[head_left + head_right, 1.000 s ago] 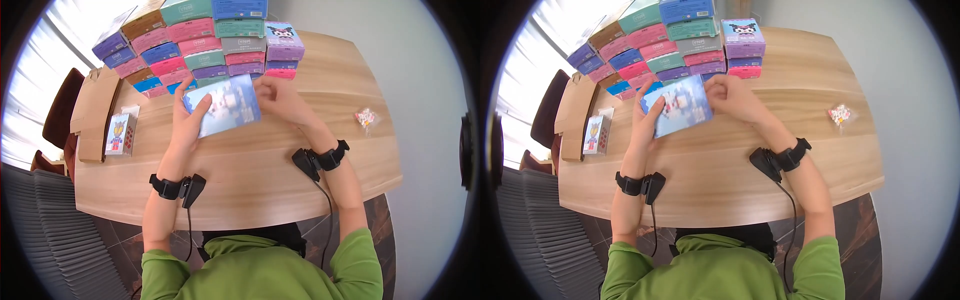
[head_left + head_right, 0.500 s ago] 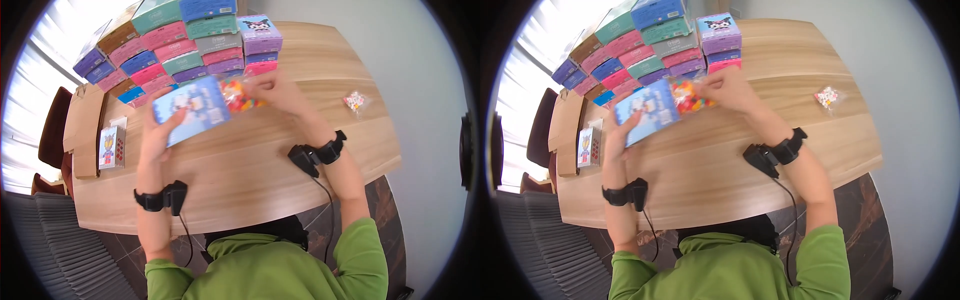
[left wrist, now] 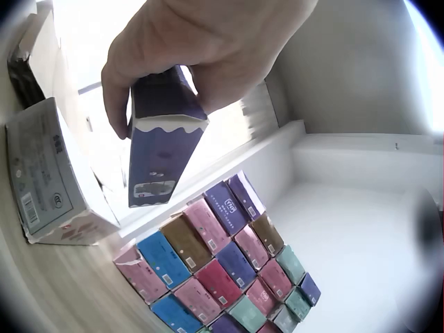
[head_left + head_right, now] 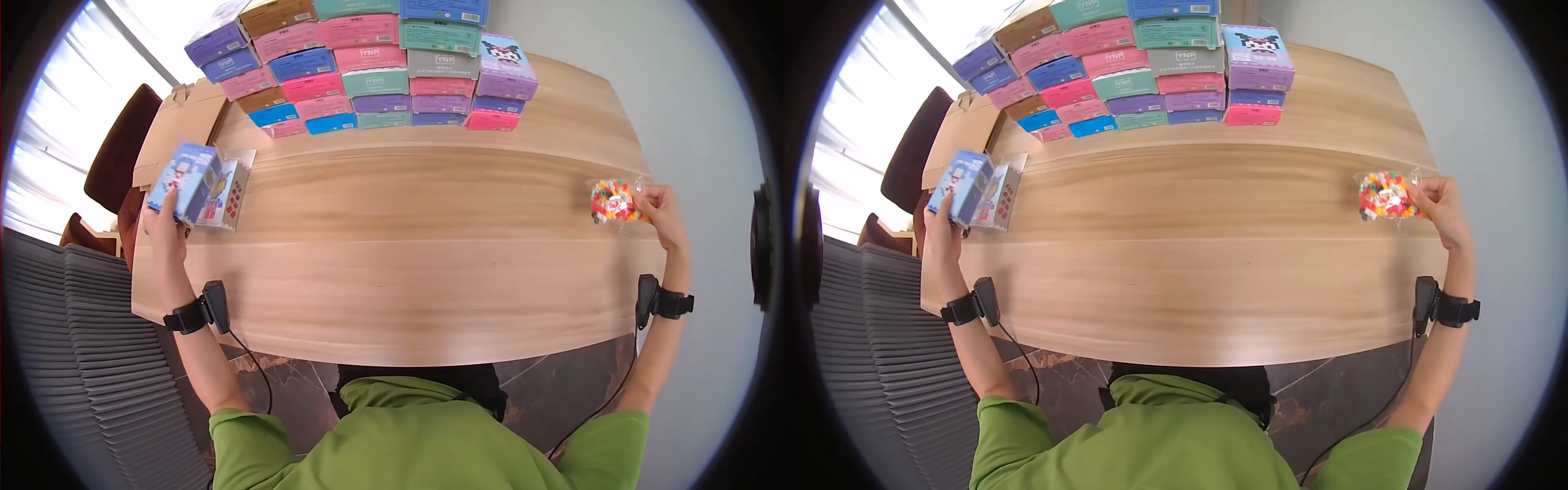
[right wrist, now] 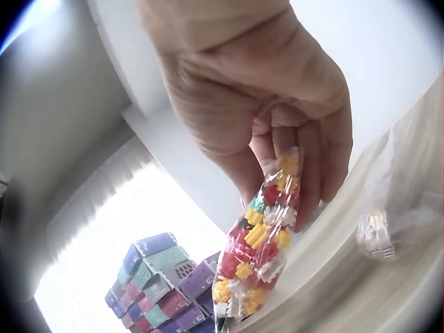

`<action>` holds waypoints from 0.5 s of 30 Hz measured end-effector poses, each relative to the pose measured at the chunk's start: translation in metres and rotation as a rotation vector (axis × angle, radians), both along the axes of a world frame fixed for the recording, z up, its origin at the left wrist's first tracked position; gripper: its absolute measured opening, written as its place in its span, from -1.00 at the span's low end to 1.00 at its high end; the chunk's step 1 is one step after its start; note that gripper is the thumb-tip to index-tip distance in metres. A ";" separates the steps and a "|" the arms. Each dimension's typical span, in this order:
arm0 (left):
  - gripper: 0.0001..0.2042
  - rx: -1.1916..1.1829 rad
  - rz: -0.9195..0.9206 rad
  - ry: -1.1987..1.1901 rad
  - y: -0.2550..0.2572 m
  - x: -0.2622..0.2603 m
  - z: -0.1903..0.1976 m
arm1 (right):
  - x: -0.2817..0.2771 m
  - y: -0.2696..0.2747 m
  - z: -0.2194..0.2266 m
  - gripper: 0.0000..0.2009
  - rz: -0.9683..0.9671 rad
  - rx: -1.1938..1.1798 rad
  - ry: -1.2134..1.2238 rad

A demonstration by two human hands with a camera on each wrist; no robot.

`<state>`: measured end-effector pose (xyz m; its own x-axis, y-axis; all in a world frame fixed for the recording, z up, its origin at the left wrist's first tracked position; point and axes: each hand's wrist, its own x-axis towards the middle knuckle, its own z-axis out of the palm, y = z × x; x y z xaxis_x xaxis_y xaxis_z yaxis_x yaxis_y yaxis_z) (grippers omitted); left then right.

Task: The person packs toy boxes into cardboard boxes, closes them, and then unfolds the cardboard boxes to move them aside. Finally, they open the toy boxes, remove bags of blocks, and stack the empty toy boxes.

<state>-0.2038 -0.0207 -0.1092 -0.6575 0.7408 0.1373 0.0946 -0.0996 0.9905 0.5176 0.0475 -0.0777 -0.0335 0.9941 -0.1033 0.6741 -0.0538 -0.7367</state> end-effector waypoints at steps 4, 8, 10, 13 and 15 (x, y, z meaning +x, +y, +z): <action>-0.39 -0.492 0.358 0.861 -0.002 -0.007 -0.018 | -0.022 -0.005 0.003 -0.85 -0.020 0.203 -0.311; -0.32 -0.385 0.325 1.297 -0.008 0.018 -0.011 | -0.043 0.005 0.002 -0.78 0.019 0.489 -0.715; -0.29 -0.413 0.015 1.095 -0.009 0.031 -0.001 | -0.074 0.013 0.010 -0.71 0.054 0.518 -0.745; -0.30 -0.399 -0.100 1.049 -0.003 0.015 -0.010 | -0.109 0.043 0.012 -0.64 0.191 0.596 -0.593; -0.46 -0.322 -0.171 0.773 -0.001 0.008 -0.011 | -0.142 0.056 0.026 -0.59 0.190 0.562 -0.499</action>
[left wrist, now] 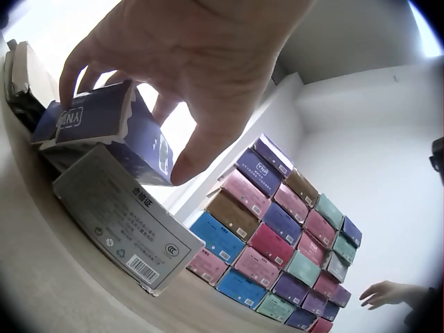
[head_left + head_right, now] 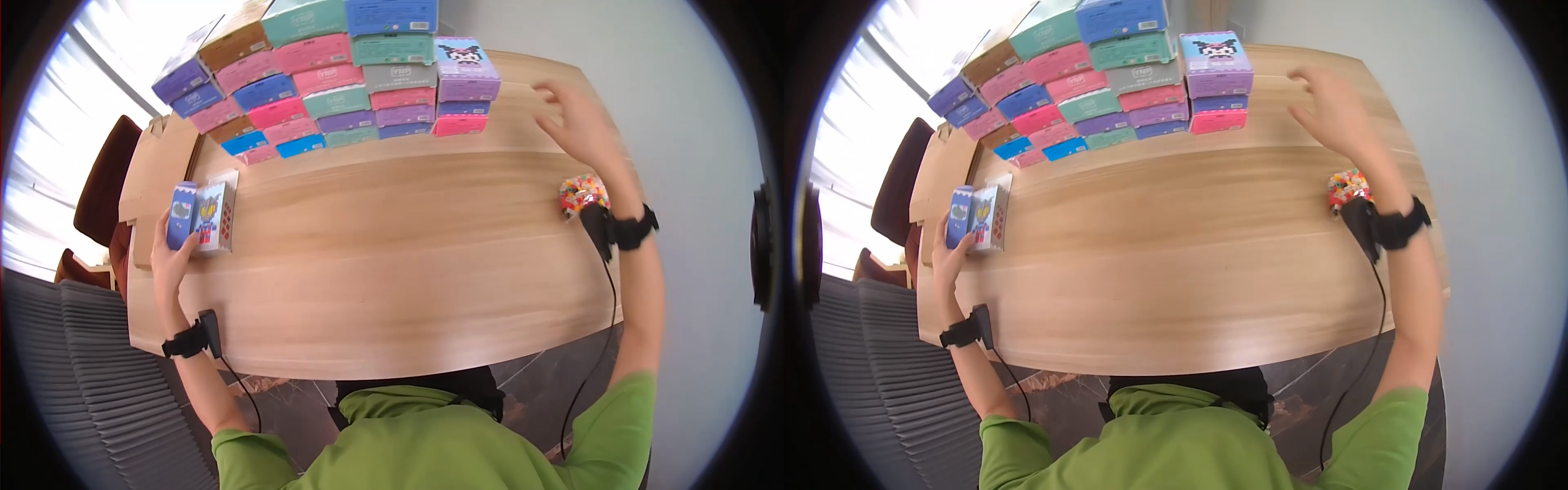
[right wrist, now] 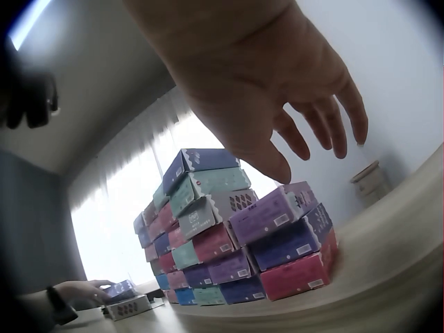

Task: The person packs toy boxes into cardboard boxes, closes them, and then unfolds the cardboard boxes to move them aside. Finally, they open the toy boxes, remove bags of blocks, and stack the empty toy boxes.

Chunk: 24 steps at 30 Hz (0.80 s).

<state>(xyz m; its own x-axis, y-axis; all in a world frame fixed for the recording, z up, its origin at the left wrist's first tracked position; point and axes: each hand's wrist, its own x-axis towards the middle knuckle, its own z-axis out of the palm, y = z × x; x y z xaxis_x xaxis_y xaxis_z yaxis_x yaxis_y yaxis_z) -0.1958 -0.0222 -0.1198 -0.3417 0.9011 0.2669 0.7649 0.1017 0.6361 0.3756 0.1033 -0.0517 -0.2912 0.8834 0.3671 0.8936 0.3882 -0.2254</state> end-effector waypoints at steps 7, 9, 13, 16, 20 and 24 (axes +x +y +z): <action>-0.60 -0.296 0.190 -0.195 0.007 -0.034 0.005 | -0.047 0.091 0.009 -0.24 -0.033 -0.279 0.450; -0.53 -0.215 0.085 -0.334 0.007 -0.031 -0.001 | -0.058 0.098 0.008 -0.18 -0.065 -0.420 0.488; -0.36 -0.203 -0.049 -0.239 0.004 -0.013 0.010 | -0.069 0.110 -0.006 -0.18 -0.002 -0.576 0.453; -0.30 -0.314 0.197 -0.200 0.003 -0.004 0.024 | -0.063 0.117 -0.012 -0.15 0.002 -0.604 0.481; -0.24 -0.042 0.356 0.344 0.000 -0.001 0.034 | -0.061 0.121 -0.006 -0.18 -0.065 -0.600 0.396; -0.24 -0.058 0.097 0.243 0.010 0.020 0.022 | -0.064 0.123 0.002 -0.26 -0.119 -0.619 0.388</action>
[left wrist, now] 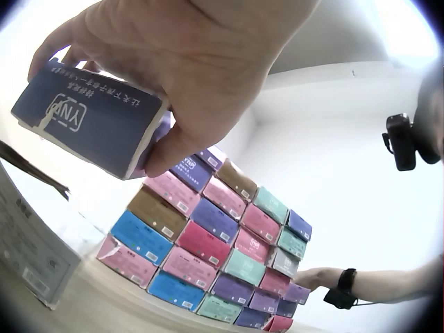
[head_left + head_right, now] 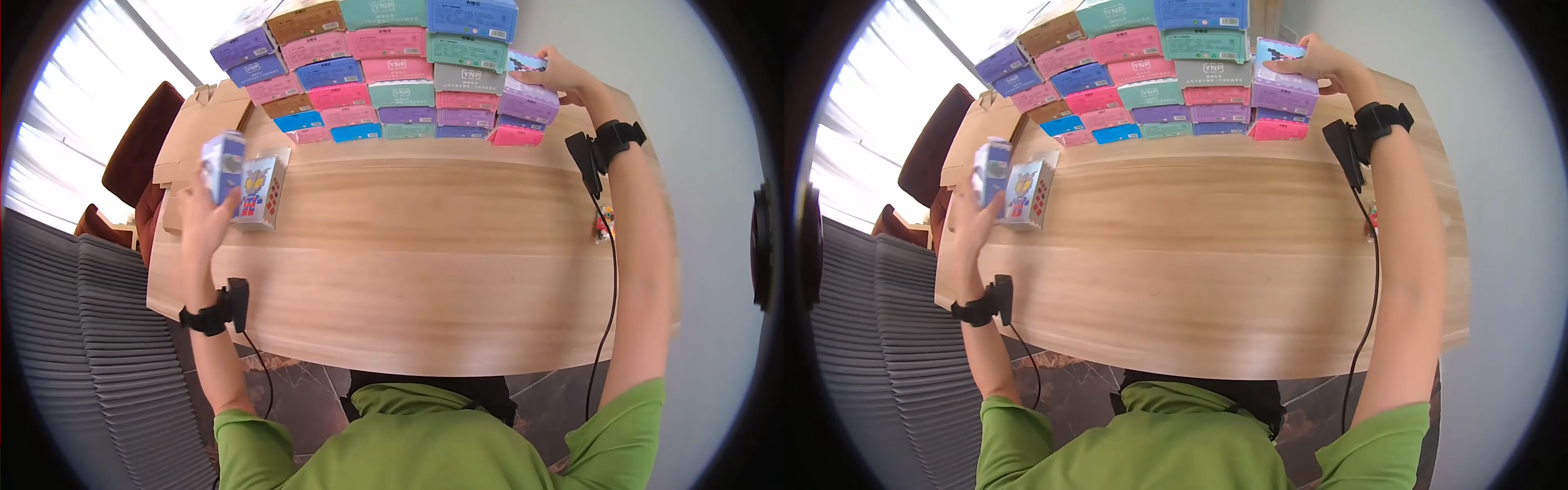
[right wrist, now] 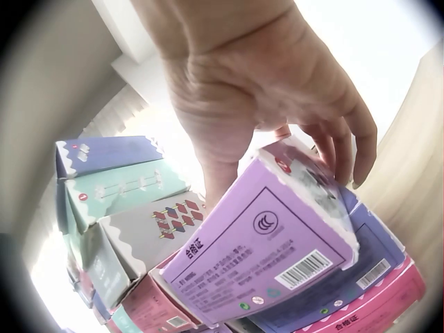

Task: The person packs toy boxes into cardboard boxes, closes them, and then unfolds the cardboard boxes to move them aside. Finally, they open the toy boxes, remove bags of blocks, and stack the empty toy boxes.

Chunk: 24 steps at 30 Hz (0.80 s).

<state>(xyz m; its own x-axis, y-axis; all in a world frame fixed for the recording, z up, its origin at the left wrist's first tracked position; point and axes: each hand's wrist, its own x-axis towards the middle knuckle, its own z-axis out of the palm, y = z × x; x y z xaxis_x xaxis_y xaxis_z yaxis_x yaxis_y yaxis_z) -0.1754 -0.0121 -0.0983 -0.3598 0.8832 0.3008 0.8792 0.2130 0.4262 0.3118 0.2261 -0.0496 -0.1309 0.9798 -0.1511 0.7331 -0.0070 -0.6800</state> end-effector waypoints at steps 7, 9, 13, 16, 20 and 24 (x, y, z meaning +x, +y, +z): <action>0.01 -0.406 0.217 0.159 0.010 0.040 0.001 | 0.019 0.003 -0.007 -0.31 -0.109 0.007 0.210; 0.03 -0.433 0.202 0.134 0.010 0.035 0.004 | 0.027 -0.003 -0.002 -0.40 -0.101 0.020 0.377; 0.05 -0.301 0.215 0.259 0.008 0.029 -0.005 | 0.052 -0.040 0.008 -0.62 -0.042 -0.007 0.815; 0.04 -0.182 0.248 0.288 -0.002 0.043 0.001 | 0.059 -0.068 0.003 -0.67 -0.059 -0.024 1.217; 0.00 0.054 0.127 -0.146 -0.014 0.018 -0.022 | 0.061 -0.104 -0.011 -0.71 0.133 -0.084 1.590; 0.00 0.173 0.071 -0.580 -0.017 0.021 -0.038 | 0.047 -0.120 -0.005 -0.71 0.333 -0.189 1.678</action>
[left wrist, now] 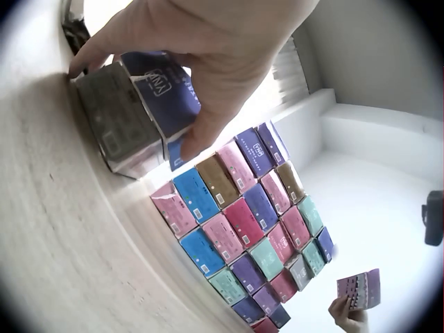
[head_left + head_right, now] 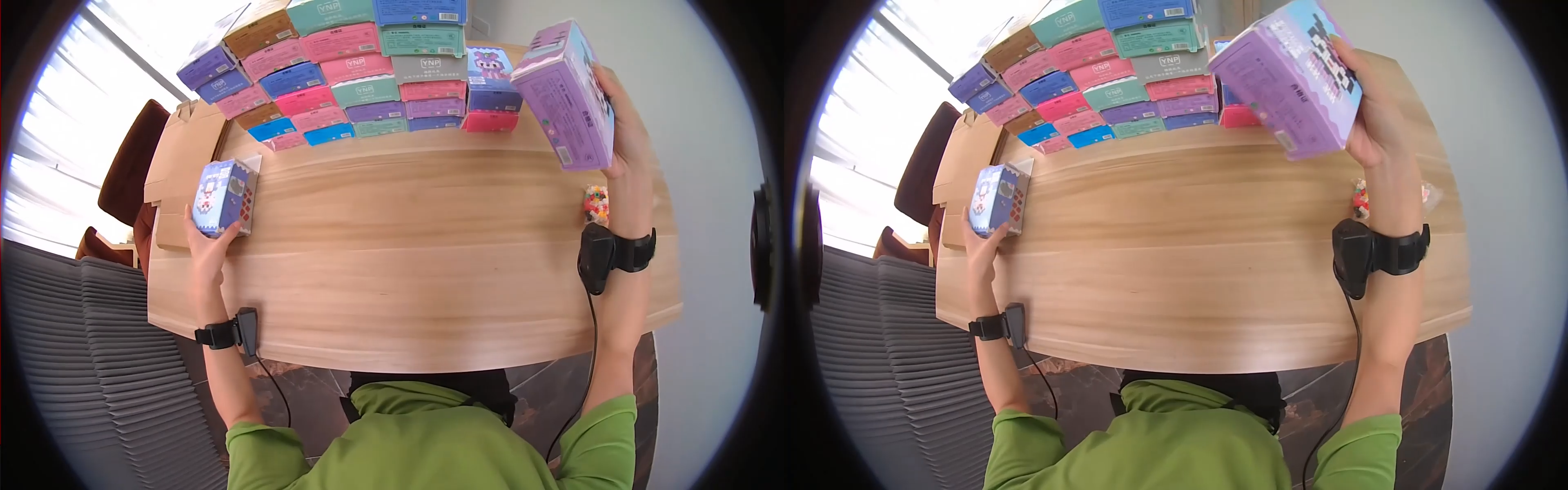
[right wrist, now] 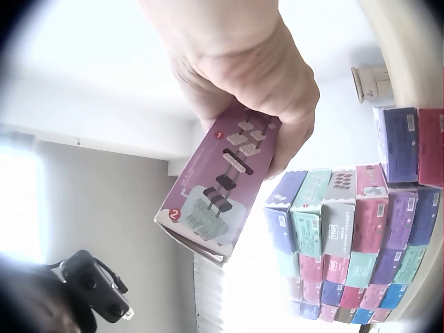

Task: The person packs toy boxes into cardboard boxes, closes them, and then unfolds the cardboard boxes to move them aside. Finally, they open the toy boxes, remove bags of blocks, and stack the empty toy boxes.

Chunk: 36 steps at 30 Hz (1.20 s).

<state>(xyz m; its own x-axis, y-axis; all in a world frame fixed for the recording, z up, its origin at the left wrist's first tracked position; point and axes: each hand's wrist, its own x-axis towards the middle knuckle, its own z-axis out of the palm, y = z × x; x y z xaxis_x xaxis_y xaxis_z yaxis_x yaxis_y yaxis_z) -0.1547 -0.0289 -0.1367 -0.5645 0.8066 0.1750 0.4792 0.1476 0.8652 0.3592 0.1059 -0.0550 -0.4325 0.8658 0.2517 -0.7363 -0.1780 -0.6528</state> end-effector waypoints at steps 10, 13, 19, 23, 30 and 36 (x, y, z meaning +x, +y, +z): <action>-0.17 -0.051 0.077 0.250 0.017 0.006 0.000 | -0.058 -0.027 -0.012 -0.65 0.038 0.024 -0.495; -0.17 -0.033 0.017 0.138 0.013 -0.008 -0.003 | -0.074 -0.032 -0.013 -0.68 0.075 -0.014 -0.610; -0.14 -0.383 0.058 0.778 -0.017 0.011 0.040 | -0.104 -0.028 -0.055 -0.61 -0.033 -0.038 -0.600; -0.18 -0.204 -0.324 0.090 -0.018 0.062 0.065 | -0.129 -0.037 -0.068 -0.57 -0.344 0.119 -0.569; -0.30 0.061 -0.764 -0.522 0.031 0.177 0.020 | -0.148 -0.072 -0.065 -0.61 -0.628 0.648 -0.848; -0.53 0.146 -0.738 -1.062 0.056 0.169 -0.003 | -0.138 -0.062 -0.052 -0.62 -0.287 0.286 -0.575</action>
